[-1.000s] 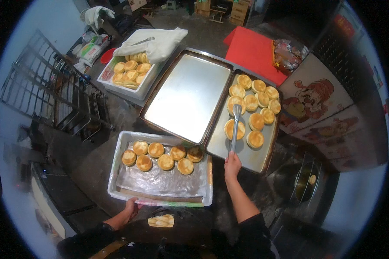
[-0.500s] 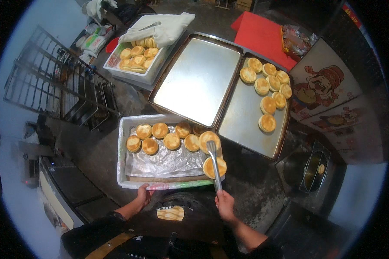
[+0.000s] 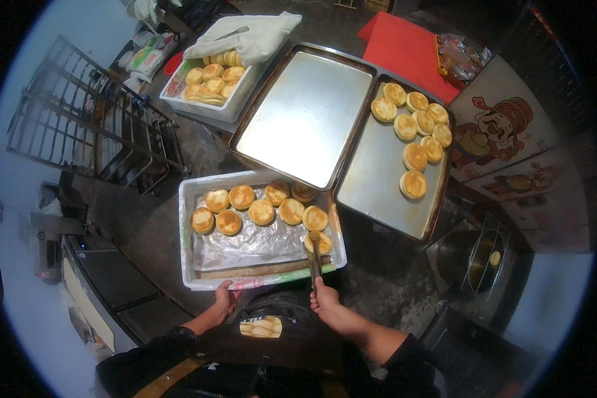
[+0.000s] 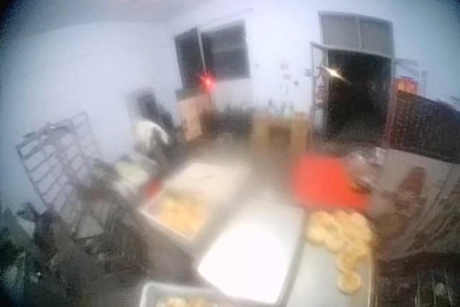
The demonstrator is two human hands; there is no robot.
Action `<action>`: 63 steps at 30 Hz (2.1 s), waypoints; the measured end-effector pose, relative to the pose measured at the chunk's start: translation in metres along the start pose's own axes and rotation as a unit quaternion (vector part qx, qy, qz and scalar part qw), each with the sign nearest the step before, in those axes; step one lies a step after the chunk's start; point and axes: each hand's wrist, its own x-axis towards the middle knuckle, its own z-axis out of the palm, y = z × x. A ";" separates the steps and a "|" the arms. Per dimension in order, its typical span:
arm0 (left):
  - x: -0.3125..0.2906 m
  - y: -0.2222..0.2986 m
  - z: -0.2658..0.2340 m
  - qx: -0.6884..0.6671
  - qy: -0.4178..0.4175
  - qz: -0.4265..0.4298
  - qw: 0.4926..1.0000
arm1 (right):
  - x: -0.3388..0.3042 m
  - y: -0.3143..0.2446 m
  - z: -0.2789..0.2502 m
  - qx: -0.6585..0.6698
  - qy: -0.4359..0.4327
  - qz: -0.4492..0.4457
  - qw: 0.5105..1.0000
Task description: The person uses tongs to transfer baked pastries from a metal baking sheet into a white plastic container. They then put on oven mitts, move an empty baking sheet to a rack, and stir a yellow mixture in a bowl with chopsticks.
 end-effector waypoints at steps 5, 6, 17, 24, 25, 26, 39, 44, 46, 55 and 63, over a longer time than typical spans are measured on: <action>-0.007 -0.003 0.013 -0.009 -0.007 0.007 1.000 | -0.044 -0.013 -0.011 -0.011 -0.141 0.055 0.988; -0.009 -0.002 0.016 -0.011 -0.011 0.015 1.000 | -0.047 -0.018 -0.012 -0.045 -0.129 0.036 0.990; -0.027 -0.010 0.014 -0.032 0.012 0.021 0.999 | 0.030 -0.107 -0.031 -0.381 -0.028 -0.186 0.905; -0.041 -0.030 0.020 0.011 0.084 0.043 0.995 | 0.035 -0.120 -0.036 -0.424 -0.052 -0.188 0.885; -0.041 -0.034 0.022 -0.009 0.065 0.040 0.997 | 0.030 -0.124 -0.039 -0.407 -0.059 -0.171 0.895; -0.041 -0.036 0.020 -0.027 0.046 0.035 0.998 | 0.023 -0.127 -0.046 -0.413 -0.092 -0.168 0.890; -0.024 -0.057 0.009 -0.064 0.041 0.020 0.997 | -0.040 -0.100 -0.225 0.046 0.054 -0.287 0.955; -0.044 -0.057 0.026 -0.034 0.048 -0.001 0.998 | 0.017 -0.204 -0.207 0.079 -0.020 -0.310 0.947; -0.048 -0.066 0.030 -0.024 0.078 -0.017 0.997 | 0.033 -0.246 -0.194 0.048 -0.007 -0.359 0.932; -0.058 -0.111 0.022 -0.004 0.050 -0.018 0.999 | 0.053 -0.296 -0.178 -0.026 0.069 -0.400 0.913; -0.076 -0.127 0.035 -0.112 -0.016 0.021 0.993 | 0.049 -0.249 -0.201 -0.063 0.078 -0.500 0.860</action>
